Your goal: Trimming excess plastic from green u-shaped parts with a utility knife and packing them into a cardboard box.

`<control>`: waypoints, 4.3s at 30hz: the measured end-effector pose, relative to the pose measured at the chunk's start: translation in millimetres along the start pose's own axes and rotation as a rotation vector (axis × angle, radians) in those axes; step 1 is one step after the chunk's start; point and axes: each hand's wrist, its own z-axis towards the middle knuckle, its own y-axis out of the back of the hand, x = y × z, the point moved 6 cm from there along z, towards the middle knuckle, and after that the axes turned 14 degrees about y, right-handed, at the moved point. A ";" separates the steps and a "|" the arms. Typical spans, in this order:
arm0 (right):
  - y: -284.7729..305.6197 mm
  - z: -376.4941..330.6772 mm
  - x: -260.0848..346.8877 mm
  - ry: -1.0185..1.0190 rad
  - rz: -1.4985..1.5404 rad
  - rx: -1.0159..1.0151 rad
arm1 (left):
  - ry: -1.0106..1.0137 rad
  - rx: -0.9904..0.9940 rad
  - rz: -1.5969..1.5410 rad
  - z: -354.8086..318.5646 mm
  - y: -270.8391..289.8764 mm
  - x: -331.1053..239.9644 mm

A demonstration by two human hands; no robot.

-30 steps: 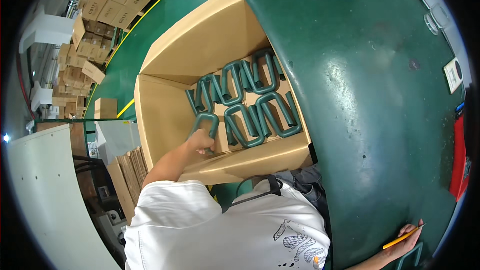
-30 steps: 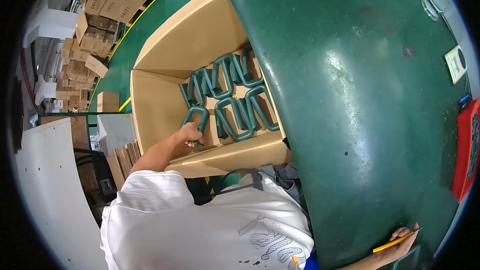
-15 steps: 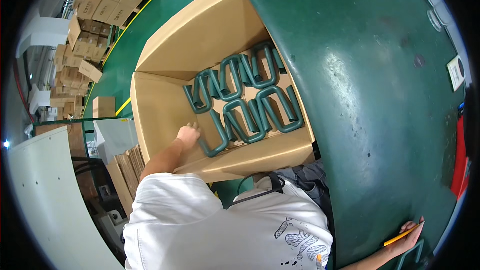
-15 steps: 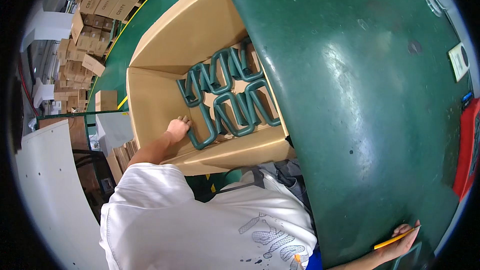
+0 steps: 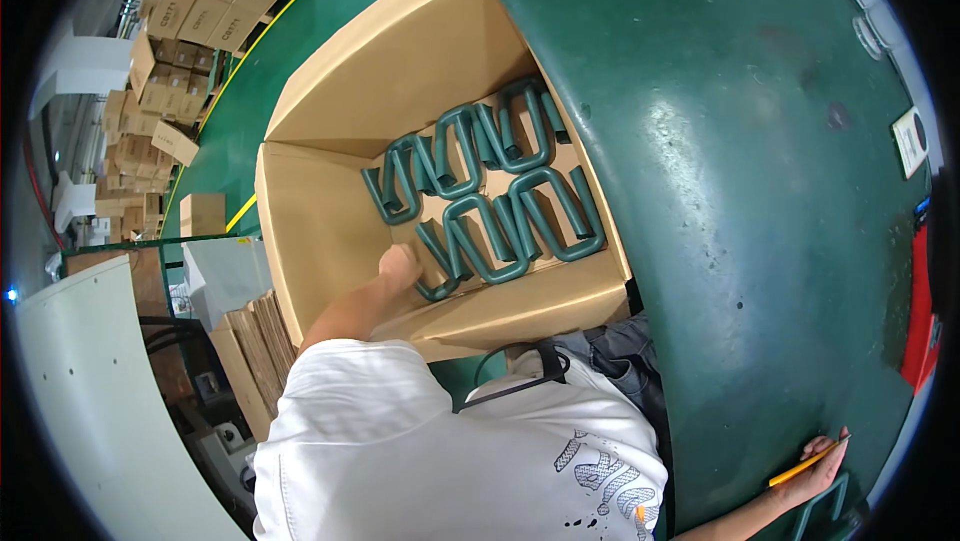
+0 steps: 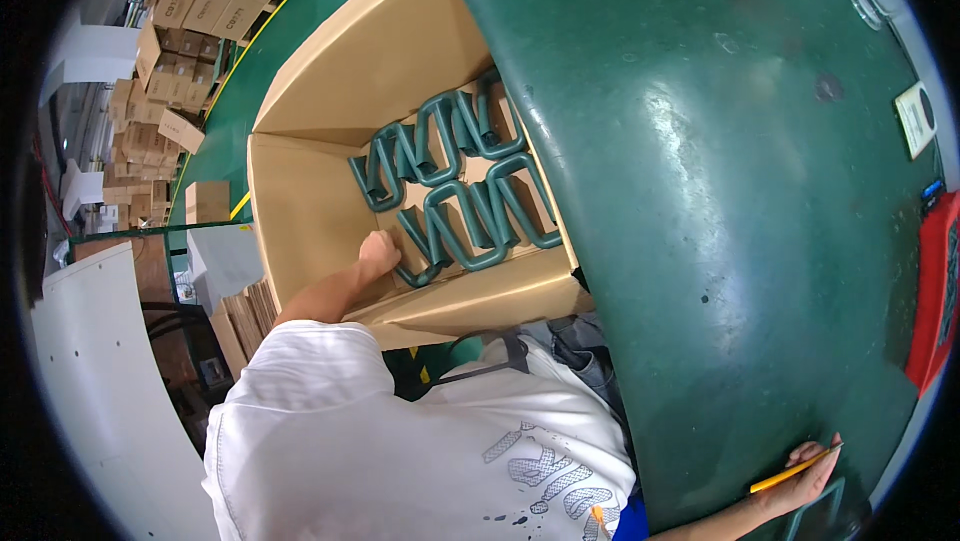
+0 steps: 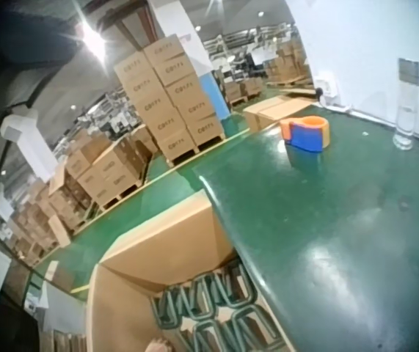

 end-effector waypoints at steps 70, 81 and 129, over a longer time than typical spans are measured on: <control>-53.2 -5.7 72.1 0.073 -0.280 0.110 | -1.330 0.930 -1.277 -527.3 138.9 -383.6; -59.0 -11.7 69.8 0.120 -0.179 -0.037 | -1.726 0.749 -1.432 -541.9 137.3 -356.3; -10.6 76.8 194.8 0.549 -0.188 -0.393 | -1.538 1.181 -1.411 -522.1 172.8 -376.7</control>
